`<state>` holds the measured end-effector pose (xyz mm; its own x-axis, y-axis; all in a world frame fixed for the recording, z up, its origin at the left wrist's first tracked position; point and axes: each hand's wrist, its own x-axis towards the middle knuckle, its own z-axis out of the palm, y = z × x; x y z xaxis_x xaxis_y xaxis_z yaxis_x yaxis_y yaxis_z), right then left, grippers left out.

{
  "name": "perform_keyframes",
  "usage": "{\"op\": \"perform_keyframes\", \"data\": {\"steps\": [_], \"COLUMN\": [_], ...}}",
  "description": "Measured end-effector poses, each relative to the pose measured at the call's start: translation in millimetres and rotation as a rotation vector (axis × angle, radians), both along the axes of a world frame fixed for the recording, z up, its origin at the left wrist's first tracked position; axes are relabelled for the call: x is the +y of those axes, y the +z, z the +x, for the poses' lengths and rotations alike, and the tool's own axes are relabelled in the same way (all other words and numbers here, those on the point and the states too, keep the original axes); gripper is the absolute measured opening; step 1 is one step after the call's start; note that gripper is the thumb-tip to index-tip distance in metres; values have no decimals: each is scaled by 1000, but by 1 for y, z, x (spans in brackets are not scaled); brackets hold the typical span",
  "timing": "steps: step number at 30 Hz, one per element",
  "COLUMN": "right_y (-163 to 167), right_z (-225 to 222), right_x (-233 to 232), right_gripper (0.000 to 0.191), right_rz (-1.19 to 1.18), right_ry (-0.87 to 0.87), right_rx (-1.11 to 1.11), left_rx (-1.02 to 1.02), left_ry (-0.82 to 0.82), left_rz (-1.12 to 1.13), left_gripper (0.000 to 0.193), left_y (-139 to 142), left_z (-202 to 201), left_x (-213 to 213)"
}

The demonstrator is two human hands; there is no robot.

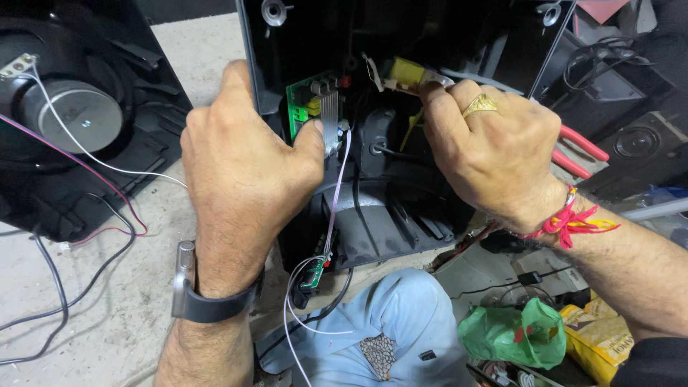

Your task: The person works on the internal electronics of a speaker, using pliers to cut wires and adjusting circuit boards and capacitors inside the casing. The person also uses a multimeter to test connections.

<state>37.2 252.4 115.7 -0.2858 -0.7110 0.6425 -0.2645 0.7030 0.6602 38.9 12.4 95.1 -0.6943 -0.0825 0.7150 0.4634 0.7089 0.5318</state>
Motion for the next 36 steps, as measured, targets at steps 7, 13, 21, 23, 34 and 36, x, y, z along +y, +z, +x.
{"op": "perform_keyframes", "data": {"steps": [7,13,21,23,34,36], "right_y": [7,-1,-16,-24,-35,-34], "right_z": [4,1,24,29,30,34], "right_x": [3,13,-2,-13,-33,-32], "right_gripper": [20,19,31,33,25,28], "right_rz": [-88,-179,-317,-402,-692,-684], "right_ry": [100,216,168,144,195,194], "right_rx": [-130,-181,-117,-127,-326,-351], "left_rx": [60,-6,46,78,-61,-49], "left_ry": [-6,-44,-88,-62,9,5], "left_rz": [-12,53,73,26,32,37], "left_gripper": [42,41,40,39,38,38], "left_y": [-1,0,-2,-1,-3,-4], "left_z": [2,3,6,7,-1,-1], "left_x": [1,-1,-1,0,-2,-2]}}
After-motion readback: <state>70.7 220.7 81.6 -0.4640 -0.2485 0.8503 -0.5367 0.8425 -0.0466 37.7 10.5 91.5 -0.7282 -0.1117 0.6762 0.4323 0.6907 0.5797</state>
